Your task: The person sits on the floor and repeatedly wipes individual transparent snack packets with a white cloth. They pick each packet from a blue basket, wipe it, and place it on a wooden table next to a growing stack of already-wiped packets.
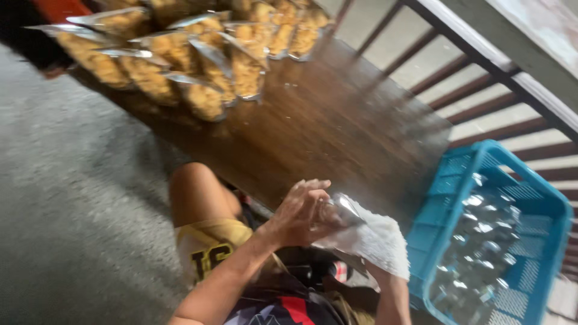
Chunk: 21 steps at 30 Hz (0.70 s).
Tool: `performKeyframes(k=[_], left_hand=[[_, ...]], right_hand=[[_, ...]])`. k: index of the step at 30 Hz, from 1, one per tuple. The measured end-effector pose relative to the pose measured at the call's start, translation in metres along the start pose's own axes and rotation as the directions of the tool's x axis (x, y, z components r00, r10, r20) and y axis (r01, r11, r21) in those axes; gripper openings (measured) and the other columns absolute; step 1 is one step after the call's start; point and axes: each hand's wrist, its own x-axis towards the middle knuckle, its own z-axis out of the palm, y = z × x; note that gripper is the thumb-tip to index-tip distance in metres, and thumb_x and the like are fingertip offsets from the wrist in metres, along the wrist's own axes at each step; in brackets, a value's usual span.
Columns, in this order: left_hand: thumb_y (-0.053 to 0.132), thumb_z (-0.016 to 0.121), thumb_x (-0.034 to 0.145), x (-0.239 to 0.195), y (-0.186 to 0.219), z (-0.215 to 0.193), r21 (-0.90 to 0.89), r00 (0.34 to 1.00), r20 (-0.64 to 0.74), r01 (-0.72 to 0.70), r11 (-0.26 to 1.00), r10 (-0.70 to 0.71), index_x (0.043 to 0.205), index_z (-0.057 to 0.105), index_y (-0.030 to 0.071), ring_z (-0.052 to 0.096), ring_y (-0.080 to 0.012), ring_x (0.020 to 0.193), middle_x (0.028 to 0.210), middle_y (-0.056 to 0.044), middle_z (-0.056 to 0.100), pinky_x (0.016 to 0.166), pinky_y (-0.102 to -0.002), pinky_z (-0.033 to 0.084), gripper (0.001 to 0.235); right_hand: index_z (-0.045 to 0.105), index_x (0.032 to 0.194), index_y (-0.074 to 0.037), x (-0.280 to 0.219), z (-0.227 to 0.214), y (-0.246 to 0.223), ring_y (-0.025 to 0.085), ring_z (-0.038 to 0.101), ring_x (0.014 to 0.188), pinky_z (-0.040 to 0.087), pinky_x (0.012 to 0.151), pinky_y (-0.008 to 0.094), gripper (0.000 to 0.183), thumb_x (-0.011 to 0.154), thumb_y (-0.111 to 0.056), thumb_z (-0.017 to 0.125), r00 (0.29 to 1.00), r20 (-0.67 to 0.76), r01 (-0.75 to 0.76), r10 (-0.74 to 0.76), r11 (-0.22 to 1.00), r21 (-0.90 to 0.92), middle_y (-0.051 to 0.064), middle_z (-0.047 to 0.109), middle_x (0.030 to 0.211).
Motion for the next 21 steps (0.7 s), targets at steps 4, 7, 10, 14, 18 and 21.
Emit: performKeyframes(k=[4,7,10,14,18,21], left_hand=[[0.048,0.093,0.065,-0.009,0.011,-0.018,0.138,0.961,0.122,0.233,0.963,-0.250,0.144,0.048,0.004,0.055,-0.0426,0.122,0.128,-0.020,0.060,0.104,-0.053,0.043,0.102],[0.044,0.093,0.068,-0.009,0.020,-0.032,0.200,0.935,0.186,0.265,0.943,-0.302,0.140,0.056,0.009,0.060,-0.0372,0.120,0.125,-0.014,0.066,0.102,-0.049,0.047,0.088],[0.034,0.094,0.067,-0.009,0.025,-0.056,0.134,0.924,0.083,0.360,0.923,-0.373,0.128,0.064,0.010,0.066,-0.0343,0.111,0.118,-0.013,0.070,0.097,-0.043,0.053,0.073],[0.012,0.091,0.072,-0.018,-0.006,-0.108,-0.032,0.791,-0.264,0.564,0.825,-0.552,0.117,0.065,0.003,0.073,-0.0281,0.104,0.111,-0.013,0.073,0.090,-0.037,0.058,0.053],[0.003,0.086,0.083,-0.042,-0.099,-0.169,-0.338,0.689,-0.419,0.486,0.806,-0.591,0.123,0.056,0.002,0.070,-0.0204,0.110,0.119,-0.011,0.070,0.096,-0.033,0.060,0.050],[-0.003,0.085,0.090,-0.061,-0.182,-0.195,-0.325,0.766,-0.464,0.319,0.891,-0.444,0.130,0.054,0.002,0.068,-0.0197,0.113,0.124,-0.010,0.069,0.101,-0.033,0.057,0.051]], right_hand=[[0.074,0.090,-0.007,-0.007,0.007,0.001,0.026,0.070,0.081,0.055,0.073,0.037,0.023,0.068,-0.006,0.076,0.990,-0.088,0.134,-0.114,0.954,0.268,0.009,0.073,0.085],[0.069,0.099,-0.006,-0.013,0.010,-0.006,0.022,0.069,0.076,0.056,0.070,0.036,0.036,0.065,-0.009,0.081,0.997,-0.024,0.072,-0.072,0.809,0.583,0.006,0.073,0.085],[0.072,0.105,-0.004,-0.012,0.001,-0.018,0.021,0.069,0.088,0.055,0.075,0.035,0.037,0.069,-0.010,0.083,0.982,-0.029,0.178,-0.185,0.879,0.443,0.007,0.074,0.098],[0.079,0.110,-0.007,-0.015,-0.028,-0.036,0.023,0.070,0.082,0.056,0.072,0.036,0.037,0.074,-0.013,0.085,0.984,0.176,-0.099,0.037,0.928,0.360,0.007,0.078,0.093],[0.079,0.109,-0.007,0.000,-0.061,-0.045,0.023,0.070,0.081,0.056,0.071,0.036,0.035,0.075,-0.014,0.084,0.997,0.078,-0.013,-0.021,0.910,0.414,0.007,0.078,0.092],[0.079,0.108,-0.007,0.005,-0.081,-0.051,0.023,0.070,0.080,0.056,0.071,0.036,0.034,0.075,-0.014,0.084,0.997,0.006,-0.063,0.074,0.806,0.588,0.007,0.078,0.092]])
